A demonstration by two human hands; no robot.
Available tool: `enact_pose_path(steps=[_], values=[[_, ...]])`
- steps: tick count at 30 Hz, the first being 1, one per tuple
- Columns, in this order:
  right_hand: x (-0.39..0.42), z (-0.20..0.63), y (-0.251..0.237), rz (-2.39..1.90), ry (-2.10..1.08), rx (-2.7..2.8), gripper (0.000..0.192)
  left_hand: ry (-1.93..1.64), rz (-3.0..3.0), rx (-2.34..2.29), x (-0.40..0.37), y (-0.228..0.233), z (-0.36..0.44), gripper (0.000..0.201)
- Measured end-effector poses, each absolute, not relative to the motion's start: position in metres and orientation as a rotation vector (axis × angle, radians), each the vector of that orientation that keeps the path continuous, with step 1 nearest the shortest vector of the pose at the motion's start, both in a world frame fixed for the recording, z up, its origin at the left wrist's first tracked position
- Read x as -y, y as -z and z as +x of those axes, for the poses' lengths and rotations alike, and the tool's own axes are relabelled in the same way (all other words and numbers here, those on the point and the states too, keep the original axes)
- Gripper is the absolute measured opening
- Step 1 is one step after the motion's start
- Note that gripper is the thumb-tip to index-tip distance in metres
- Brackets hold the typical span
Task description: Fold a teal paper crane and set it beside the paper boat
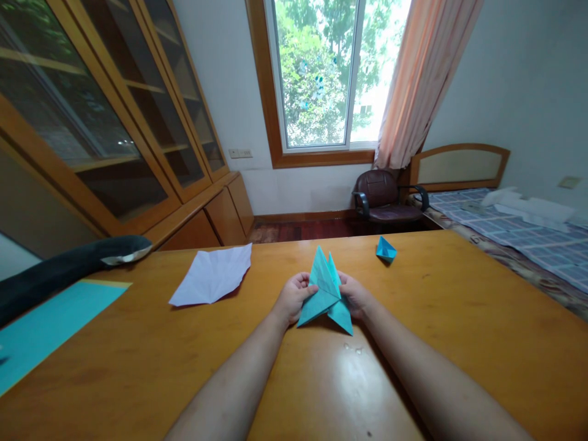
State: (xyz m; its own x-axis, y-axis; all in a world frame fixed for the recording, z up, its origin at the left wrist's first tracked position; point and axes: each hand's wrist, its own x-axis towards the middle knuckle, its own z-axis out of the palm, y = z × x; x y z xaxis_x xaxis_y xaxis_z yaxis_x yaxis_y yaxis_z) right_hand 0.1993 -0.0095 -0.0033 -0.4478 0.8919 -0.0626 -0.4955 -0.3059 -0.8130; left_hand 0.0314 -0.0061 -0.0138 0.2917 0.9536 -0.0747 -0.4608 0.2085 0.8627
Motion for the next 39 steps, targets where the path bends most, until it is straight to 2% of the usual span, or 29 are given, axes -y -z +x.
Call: enact_pose_path(steps=[8, 13, 24, 34, 39], values=[[0.01, 0.198, 0.002, -0.695, -1.879, 0.987, 0.031, -1.083, 1.044, -0.792, 0.009, 0.013, 0.037, 0.039], [0.009, 0.197, 0.003, -0.713, -1.859, 1.001, 0.032, -1.19, 1.099, -0.857, 0.01, 0.012, 0.041, 0.032], [0.009, 0.205, -0.001, -0.511, -1.934, 0.954, 0.054, -1.255, 0.939, -0.798, 0.006, 0.009, 0.036, 0.042], [0.005, 0.211, 0.005, -0.658, -1.855, 0.93, 0.045, -1.302, 0.859, -0.75, 0.002, 0.009, 0.031, 0.043], [0.003, 0.213, 0.002, -0.73, -1.824, 0.924, 0.041, -1.216, 0.82, -0.682, 0.002, 0.006, 0.024, 0.045]])
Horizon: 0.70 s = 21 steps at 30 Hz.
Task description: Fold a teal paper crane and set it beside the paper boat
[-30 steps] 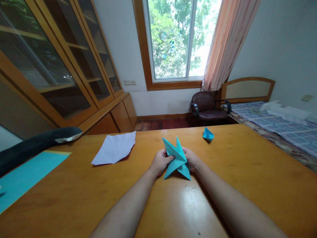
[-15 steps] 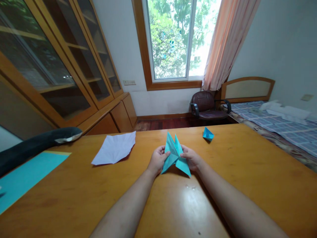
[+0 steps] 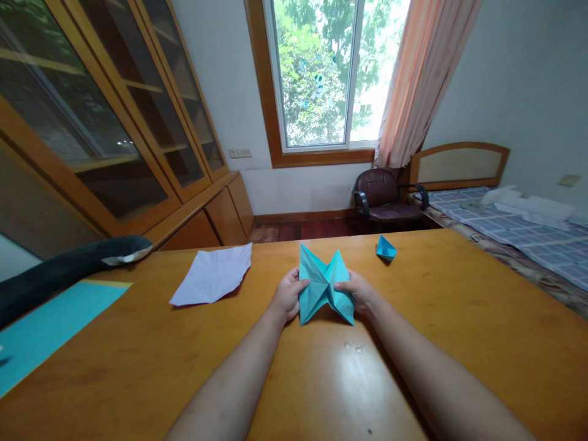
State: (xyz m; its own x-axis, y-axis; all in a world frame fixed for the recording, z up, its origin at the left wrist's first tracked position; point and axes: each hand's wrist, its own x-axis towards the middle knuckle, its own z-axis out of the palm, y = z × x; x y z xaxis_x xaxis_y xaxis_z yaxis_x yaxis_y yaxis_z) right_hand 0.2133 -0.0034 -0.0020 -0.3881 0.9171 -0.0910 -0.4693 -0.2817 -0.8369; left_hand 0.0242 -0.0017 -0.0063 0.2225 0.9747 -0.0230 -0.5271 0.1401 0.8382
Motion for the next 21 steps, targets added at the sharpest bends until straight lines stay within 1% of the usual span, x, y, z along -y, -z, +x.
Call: enact_pose_path(steps=[6, 21], values=[[0.003, 0.215, 0.0, -0.797, -1.787, 0.95, 0.04, -1.093, 0.876, -0.615, 0.004, -0.001, 0.016, 0.051], [-0.006, 0.229, -0.003, -0.962, -1.608, 0.923, 0.04, -1.173, 0.913, -0.831, -0.003, -0.004, -0.001, 0.049]])
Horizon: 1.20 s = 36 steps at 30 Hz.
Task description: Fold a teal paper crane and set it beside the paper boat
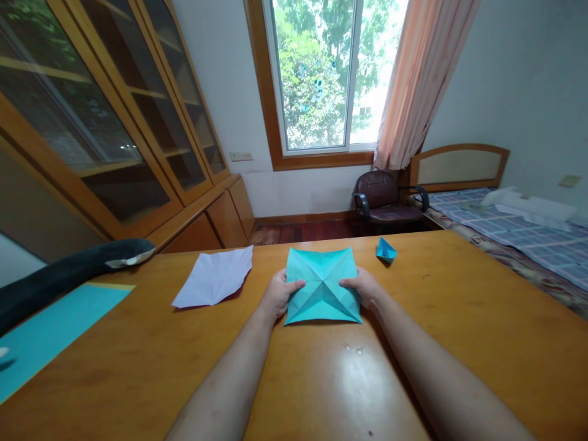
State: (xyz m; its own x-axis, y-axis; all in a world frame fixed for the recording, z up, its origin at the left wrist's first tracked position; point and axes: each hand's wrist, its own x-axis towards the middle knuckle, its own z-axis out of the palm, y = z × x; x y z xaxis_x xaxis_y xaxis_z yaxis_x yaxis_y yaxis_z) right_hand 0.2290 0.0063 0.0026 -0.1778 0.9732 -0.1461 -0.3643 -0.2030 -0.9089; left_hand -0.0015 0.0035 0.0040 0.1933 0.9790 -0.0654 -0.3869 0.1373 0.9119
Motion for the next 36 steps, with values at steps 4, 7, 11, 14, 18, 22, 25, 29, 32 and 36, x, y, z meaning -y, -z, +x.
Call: enact_pose_path(steps=[4, 7, 11, 14, 18, 22, 25, 29, 32, 36], values=[[-0.008, 0.23, -0.001, -1.044, -1.554, 0.957, 0.038, -1.19, 0.951, -0.922, -0.006, -0.001, -0.005, 0.049], [-0.009, 0.231, 0.0, -1.093, -1.519, 0.981, 0.039, -1.192, 0.985, -0.98, -0.009, 0.003, -0.007, 0.05], [-0.011, 0.232, 0.003, -1.158, -1.477, 1.013, 0.039, -1.201, 1.019, -1.033, -0.012, 0.007, -0.009, 0.051], [-0.013, 0.233, 0.005, -1.207, -1.425, 1.036, 0.04, -1.209, 1.053, -1.069, -0.014, 0.009, -0.01, 0.05], [-0.013, 0.232, 0.005, -1.228, -1.4, 1.045, 0.04, -1.208, 1.116, -1.112, -0.016, 0.013, -0.011, 0.049], [-0.012, 0.231, 0.004, -1.286, -1.333, 1.09, 0.036, -1.201, 1.218, -1.205, -0.019, 0.016, -0.012, 0.044], [-0.011, 0.231, 0.002, -1.381, -1.194, 1.16, 0.031, -1.178, 1.283, -1.258, -0.02, 0.019, -0.011, 0.04], [-0.013, 0.233, 0.003, -1.452, -1.056, 1.242, 0.026, -1.084, 1.327, -1.244, -0.019, 0.022, -0.01, 0.048], [-0.015, 0.235, 0.006, -1.466, -1.05, 1.293, 0.024, -1.039, 1.461, -1.352, -0.017, 0.021, -0.01, 0.075], [-0.017, 0.234, 0.01, -1.463, -1.047, 1.375, 0.028, -0.944, 1.685, -1.665, -0.009, 0.014, -0.004, 0.099]])
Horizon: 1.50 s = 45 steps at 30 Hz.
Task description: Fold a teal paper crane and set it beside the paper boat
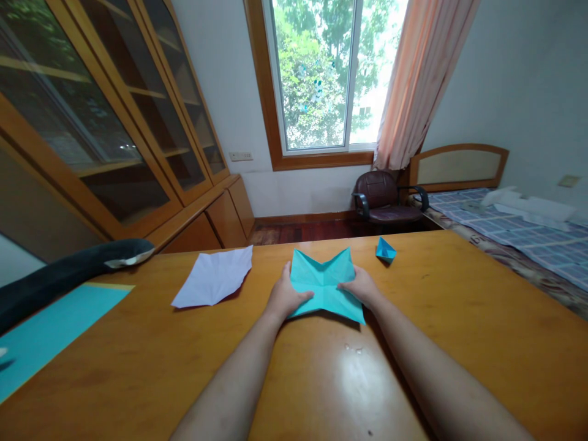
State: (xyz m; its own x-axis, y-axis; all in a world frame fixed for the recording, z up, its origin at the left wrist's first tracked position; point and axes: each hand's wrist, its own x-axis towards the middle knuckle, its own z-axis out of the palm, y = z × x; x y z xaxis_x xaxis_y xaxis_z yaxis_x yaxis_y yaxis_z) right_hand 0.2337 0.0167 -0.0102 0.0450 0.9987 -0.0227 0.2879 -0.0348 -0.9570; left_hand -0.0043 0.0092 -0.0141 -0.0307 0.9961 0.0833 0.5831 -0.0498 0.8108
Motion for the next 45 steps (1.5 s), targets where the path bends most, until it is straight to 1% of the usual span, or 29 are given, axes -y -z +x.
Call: enact_pose_path(steps=[3, 7, 10, 16, 18, 21, 25, 28, 35, 45], values=[[-0.017, 0.232, 0.012, -1.474, -1.028, 1.406, 0.028, -0.914, 1.765, -1.795, -0.003, 0.009, 0.003, 0.093], [-0.017, 0.233, 0.012, -1.456, -1.058, 1.353, 0.025, -1.028, 1.762, -1.711, -0.002, 0.009, 0.004, 0.088], [-0.017, 0.234, 0.011, -1.439, -1.09, 1.252, 0.025, -1.071, 1.542, -1.493, -0.007, 0.011, -0.004, 0.084], [-0.02, 0.236, 0.01, -1.465, -1.071, 1.136, 0.024, -1.18, 0.992, -0.976, -0.012, 0.009, -0.018, 0.084], [-0.021, 0.236, 0.012, -1.476, -1.059, 1.124, 0.023, -1.233, 0.948, -0.83, -0.01, 0.007, -0.017, 0.089], [-0.022, 0.236, 0.014, -1.461, -1.062, 1.112, 0.023, -1.243, 1.051, -0.692, -0.007, 0.004, -0.013, 0.1], [-0.023, 0.237, 0.016, -1.466, -1.051, 1.128, 0.021, -1.168, 1.249, -0.736, -0.001, 0.001, -0.005, 0.115], [-0.023, 0.238, 0.017, -1.456, -1.065, 1.142, 0.022, -1.141, 1.395, -0.802, 0.003, -0.003, -0.001, 0.119], [-0.025, 0.239, 0.019, -1.453, -1.06, 1.175, 0.024, -1.218, 1.725, -0.898, 0.009, -0.005, 0.008, 0.111], [-0.026, 0.239, 0.025, -1.382, -1.124, 1.243, 0.033, -1.11, 1.965, -1.066, 0.015, -0.002, 0.014, 0.095]])
